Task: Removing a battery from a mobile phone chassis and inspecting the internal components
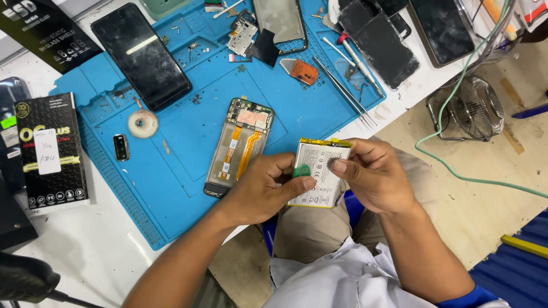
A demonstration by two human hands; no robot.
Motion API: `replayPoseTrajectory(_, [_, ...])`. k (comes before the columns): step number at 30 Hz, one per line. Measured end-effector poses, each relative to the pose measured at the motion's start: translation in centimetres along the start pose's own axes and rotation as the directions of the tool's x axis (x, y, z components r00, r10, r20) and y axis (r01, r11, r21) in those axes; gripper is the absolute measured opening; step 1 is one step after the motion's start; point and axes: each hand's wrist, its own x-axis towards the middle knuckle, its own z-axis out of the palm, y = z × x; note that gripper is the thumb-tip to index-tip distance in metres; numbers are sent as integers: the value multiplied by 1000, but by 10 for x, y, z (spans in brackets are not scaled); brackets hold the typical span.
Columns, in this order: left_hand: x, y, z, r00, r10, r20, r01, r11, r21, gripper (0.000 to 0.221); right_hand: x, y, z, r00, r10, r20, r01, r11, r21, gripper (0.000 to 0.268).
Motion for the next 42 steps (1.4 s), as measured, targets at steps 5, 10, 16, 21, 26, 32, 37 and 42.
replayPoseTrajectory(5, [-2, -4, -4, 1000, -6, -11, 5, 999, -42, 19, -2, 16, -18, 999, 38, -16, -39, 996, -84, 18])
replayPoseTrajectory(10, [-2, -23, -9, 986, 92, -138, -68, 983, 170, 24, 11, 0, -5, 990, -138, -18, 104, 826, -554, 59])
replayPoseTrajectory(16, [-6, -28, -12, 975, 138, -172, -84, 955, 286, 17, 18, -12, 1, 908, -350, 229, 399, 563, -723, 20])
replayPoseTrajectory(21, [-4, -23, -15, 975, 166, -147, -119, 950, 287, 21, 13, -4, -8, 951, -293, 97, 298, 790, -536, 12])
replayPoseTrajectory(26, [-7, -14, -11, 983, 129, -128, -117, 988, 97, 26, 6, -12, -14, 983, -180, 17, 171, 894, -413, 14])
replayPoseTrajectory(32, [-7, -9, -10, 996, 81, -45, -77, 992, 98, 28, 21, -44, -1, 949, -185, 255, 311, 676, -668, 24])
replayPoseTrajectory(37, [-11, -22, -22, 980, -195, 27, 178, 937, 301, 23, 28, -70, -4, 853, 52, 519, 461, 389, -797, 17])
replayPoseTrajectory(42, [-6, -5, -25, 905, -383, 187, 284, 869, 405, 54, 25, -65, -12, 767, 247, 593, 538, 256, -803, 29])
